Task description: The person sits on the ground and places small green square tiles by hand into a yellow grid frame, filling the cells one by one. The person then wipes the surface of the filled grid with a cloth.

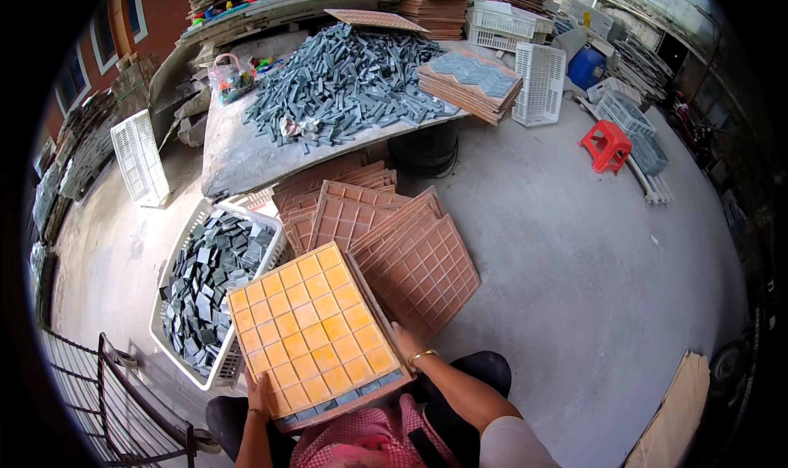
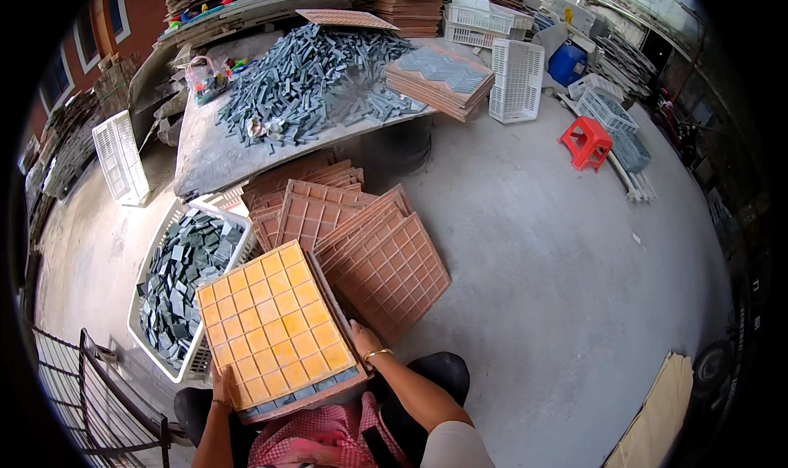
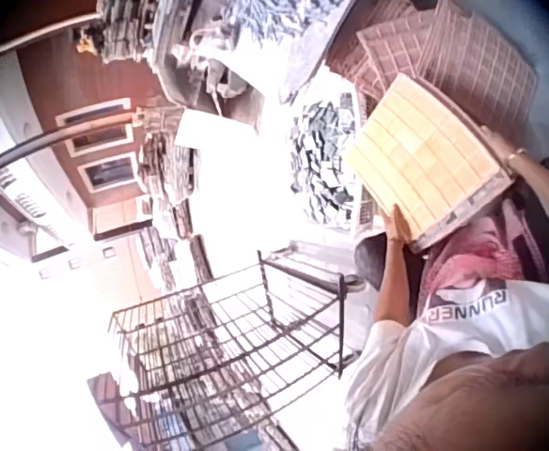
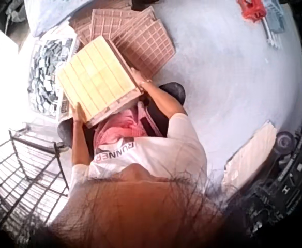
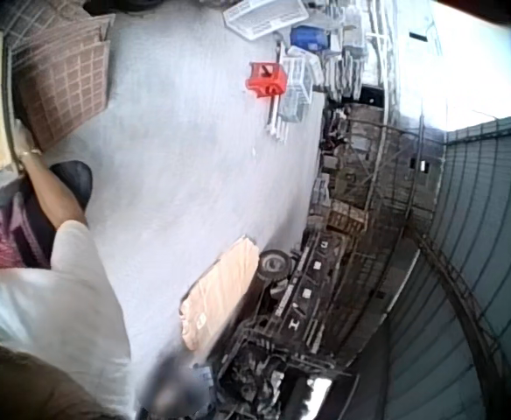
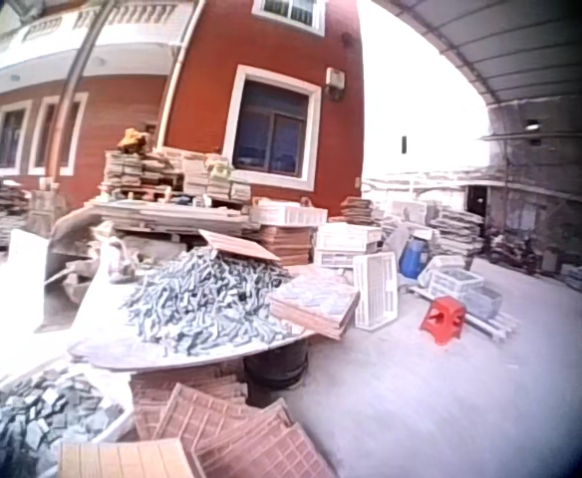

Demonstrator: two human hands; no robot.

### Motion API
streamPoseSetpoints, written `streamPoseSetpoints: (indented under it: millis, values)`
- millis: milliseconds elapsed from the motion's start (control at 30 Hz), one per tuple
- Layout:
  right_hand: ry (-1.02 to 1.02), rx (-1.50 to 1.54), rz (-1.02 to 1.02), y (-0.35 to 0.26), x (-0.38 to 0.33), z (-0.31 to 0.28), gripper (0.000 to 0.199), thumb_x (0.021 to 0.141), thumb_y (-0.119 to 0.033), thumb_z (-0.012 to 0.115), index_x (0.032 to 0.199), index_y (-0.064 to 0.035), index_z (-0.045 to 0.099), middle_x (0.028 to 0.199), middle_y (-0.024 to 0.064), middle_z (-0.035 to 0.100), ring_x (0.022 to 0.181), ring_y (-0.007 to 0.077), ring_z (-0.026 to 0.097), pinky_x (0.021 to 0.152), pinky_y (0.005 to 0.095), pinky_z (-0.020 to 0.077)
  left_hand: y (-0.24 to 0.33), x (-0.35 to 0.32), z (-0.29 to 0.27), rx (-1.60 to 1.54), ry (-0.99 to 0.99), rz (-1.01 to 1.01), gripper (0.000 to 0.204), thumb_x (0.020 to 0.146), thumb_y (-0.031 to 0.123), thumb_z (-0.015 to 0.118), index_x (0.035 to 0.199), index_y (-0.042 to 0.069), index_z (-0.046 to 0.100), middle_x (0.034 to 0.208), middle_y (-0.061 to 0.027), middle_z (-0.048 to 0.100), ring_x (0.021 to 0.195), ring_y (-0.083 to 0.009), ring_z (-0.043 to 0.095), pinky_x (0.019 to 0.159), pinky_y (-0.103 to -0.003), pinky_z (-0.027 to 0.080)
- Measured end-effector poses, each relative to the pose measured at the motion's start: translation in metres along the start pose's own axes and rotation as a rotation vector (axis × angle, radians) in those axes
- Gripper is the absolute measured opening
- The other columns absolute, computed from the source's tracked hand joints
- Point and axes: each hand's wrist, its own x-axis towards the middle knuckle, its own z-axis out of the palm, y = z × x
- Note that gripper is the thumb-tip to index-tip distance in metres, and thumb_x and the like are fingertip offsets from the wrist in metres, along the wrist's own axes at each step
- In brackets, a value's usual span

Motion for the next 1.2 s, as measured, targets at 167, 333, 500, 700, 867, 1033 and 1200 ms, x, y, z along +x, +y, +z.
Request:
streamPoseSetpoints:
  millis: [167,333,500,700,867,1033,1200]
  values:
    - [0.12,-0.124,-0.112,0.019,0.014,0.005,0.05,0.09,-0.041,0.027,0.107,-0.0021,0.055,0.103,0.0238,0.055,0.098,0.0411,0.05,0.084,0.0437,0.0397,0.003,0.003,0.006,-0.039,-0.015,0.029,0.064,0.086,0.008,0.049,0.138,0.01,0.012,0.13,-0.0124,0.036,0.113,-0.0207,0.042,0.093,-0.031,0.037]
    - [0.462,-0.488,-0.421,-0.041,-0.019,-0.01,0.017,0.083,-0.021,0.051,0.089,-0.0077,0.059,0.087,0.0177,0.057,0.083,0.0382,0.054,0.069,0.0435,0.0445,0.01,-0.006,0.001,0.325,0.075,0.223,0.071,0.082,0.003,0.048,0.139,0.004,0.005,0.134,-0.0158,0.031,0.119,-0.0235,0.036,0.098,-0.031,0.03]
    - [0.299,-0.529,-0.704,-0.061,-0.032,-0.018,0.022,0.075,-0.025,0.061,0.088,-0.007,0.058,0.085,0.0139,0.056,0.076,0.0361,0.056,0.062,0.0438,0.0461,0.003,-0.005,0.001,0.701,-0.006,0.401,0.061,0.079,0.007,0.049,0.135,0.004,0.025,0.135,-0.0209,0.027,0.126,-0.0335,0.028,0.102,-0.033,0.024]
    - [0.362,-0.595,-0.594,-0.053,-0.046,0.004,0.039,0.064,-0.02,0.071,0.096,-0.0022,0.057,0.09,0.0202,0.057,0.083,0.0367,0.055,0.072,0.0422,0.0454,0.006,-0.017,0.019,0.767,0.087,0.344,0.06,0.079,0.015,0.046,0.135,0.006,0.025,0.141,-0.0205,0.017,0.13,-0.0366,0.018,0.103,-0.046,0.018]
    - [0.279,-0.599,-0.649,-0.035,-0.043,0.003,0.047,0.062,-0.02,0.072,0.101,0.0,0.055,0.093,0.0221,0.056,0.089,0.0377,0.054,0.078,0.0421,0.0444,0.005,-0.035,0.014,0.883,0.109,0.236,0.064,0.08,0.022,0.049,0.136,0.01,0.021,0.142,-0.0146,0.017,0.131,-0.0346,0.016,0.1,-0.057,0.016]
    - [0.37,-0.662,-0.696,-0.048,-0.053,-0.025,0.038,0.061,-0.018,0.071,0.094,-0.002,0.059,0.091,0.0188,0.059,0.087,0.0361,0.055,0.076,0.0422,0.045,0.038,-0.047,0.025,0.953,0.085,0.113,0.066,0.079,0.026,0.054,0.135,0.009,0.023,0.142,-0.0153,0.018,0.129,-0.0361,0.019,0.099,-0.054,0.021]
    - [0.268,-0.792,-0.262,-0.066,-0.108,-0.094,0.043,0.076,-0.025,0.061,0.116,-0.0105,0.053,0.114,0.023,0.051,0.107,0.0377,0.047,0.092,0.0396,0.0378,0.027,-0.045,0.008,0.899,0.252,0.298,0.056,0.076,0.024,0.06,0.124,0.005,0.039,0.135,-0.0176,0.031,0.122,-0.0382,0.031,0.098,-0.044,0.031]
